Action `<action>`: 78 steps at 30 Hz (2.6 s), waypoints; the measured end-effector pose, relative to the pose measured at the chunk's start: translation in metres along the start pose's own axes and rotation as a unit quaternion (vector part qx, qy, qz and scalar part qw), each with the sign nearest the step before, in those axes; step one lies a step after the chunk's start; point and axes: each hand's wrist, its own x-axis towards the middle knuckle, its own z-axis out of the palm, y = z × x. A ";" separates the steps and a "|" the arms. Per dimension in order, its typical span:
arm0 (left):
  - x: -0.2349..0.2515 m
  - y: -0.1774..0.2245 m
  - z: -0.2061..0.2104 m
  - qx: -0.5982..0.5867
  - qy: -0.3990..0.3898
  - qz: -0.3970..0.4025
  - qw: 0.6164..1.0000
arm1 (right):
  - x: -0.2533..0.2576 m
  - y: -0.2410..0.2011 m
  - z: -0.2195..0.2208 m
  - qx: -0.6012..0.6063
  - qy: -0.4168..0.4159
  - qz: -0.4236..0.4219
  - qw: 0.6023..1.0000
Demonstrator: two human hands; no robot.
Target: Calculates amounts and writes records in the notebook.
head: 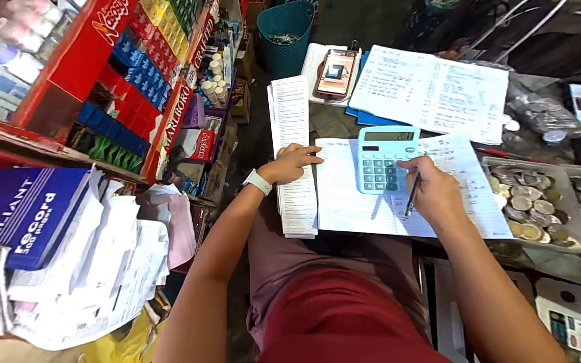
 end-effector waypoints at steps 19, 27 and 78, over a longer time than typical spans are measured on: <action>0.001 0.000 0.001 0.006 0.000 0.005 1.000 | -0.001 0.001 -0.001 -0.005 0.008 -0.008 1.000; 0.000 0.001 0.000 0.003 0.004 0.010 1.000 | -0.003 -0.007 -0.008 0.002 -0.014 -0.007 1.000; 0.000 -0.014 0.008 -0.015 -0.011 0.002 1.000 | 0.134 -0.074 0.058 0.380 -0.109 0.027 0.918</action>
